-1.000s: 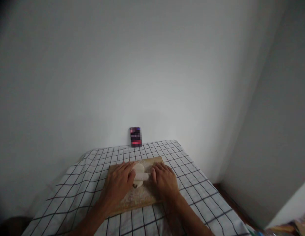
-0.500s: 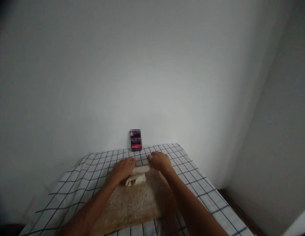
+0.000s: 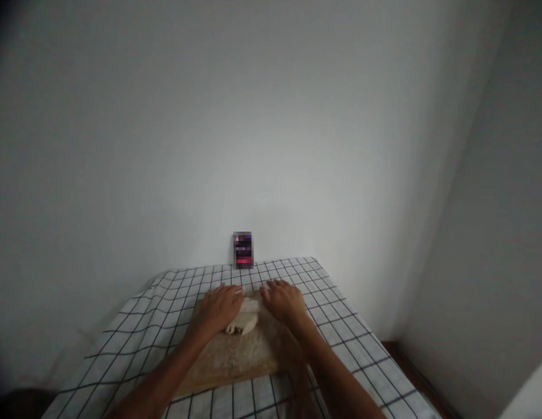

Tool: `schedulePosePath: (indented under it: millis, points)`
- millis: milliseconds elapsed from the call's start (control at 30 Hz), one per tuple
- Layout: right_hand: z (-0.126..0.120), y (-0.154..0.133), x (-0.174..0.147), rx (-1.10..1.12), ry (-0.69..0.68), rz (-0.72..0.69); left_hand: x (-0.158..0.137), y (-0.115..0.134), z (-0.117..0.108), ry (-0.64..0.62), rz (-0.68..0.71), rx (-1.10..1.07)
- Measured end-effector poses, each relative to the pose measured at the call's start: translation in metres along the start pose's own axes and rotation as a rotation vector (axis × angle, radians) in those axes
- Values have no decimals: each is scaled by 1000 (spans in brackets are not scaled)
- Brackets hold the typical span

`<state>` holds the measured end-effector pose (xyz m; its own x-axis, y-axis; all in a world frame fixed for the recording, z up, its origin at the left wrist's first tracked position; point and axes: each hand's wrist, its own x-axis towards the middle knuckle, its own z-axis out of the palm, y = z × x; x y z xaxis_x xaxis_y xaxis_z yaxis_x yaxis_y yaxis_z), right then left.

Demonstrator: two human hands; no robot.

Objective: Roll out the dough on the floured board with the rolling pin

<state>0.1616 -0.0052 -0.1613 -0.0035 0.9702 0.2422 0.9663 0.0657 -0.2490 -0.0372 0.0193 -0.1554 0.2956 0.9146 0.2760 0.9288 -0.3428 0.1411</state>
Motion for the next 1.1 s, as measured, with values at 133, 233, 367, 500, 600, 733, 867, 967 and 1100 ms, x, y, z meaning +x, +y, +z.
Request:
schedulePosePath:
  millis: [133, 233, 367, 500, 600, 733, 867, 967, 1100]
  points:
    - [4, -3, -36, 29, 2, -4, -30, 11, -14, 17, 0, -31]
    - [7, -3, -57, 78, 61, -49, -47, 15, -21, 39, 31, -72]
    - [6, -2, -56, 99, 87, -84, -44, 12, -21, -8, -12, -69]
    - [1, 0, -21, 25, 35, -68, -12, 2, -9, -38, -81, -46]
    - [1, 4, 13, -7, 8, -40, 17, -8, 5, -61, -91, -85]
    - [9, 11, 45, 12, -35, -26, 46, -17, 17, -54, -67, -94]
    - [15, 18, 55, 46, -84, -17, 59, -19, 13, -161, -77, -119]
    - [14, 19, 55, 52, -97, -13, 60, -18, 9, -203, -84, -145]
    - [8, 16, 47, 16, -93, -31, 55, -17, 9, -173, -82, -129]
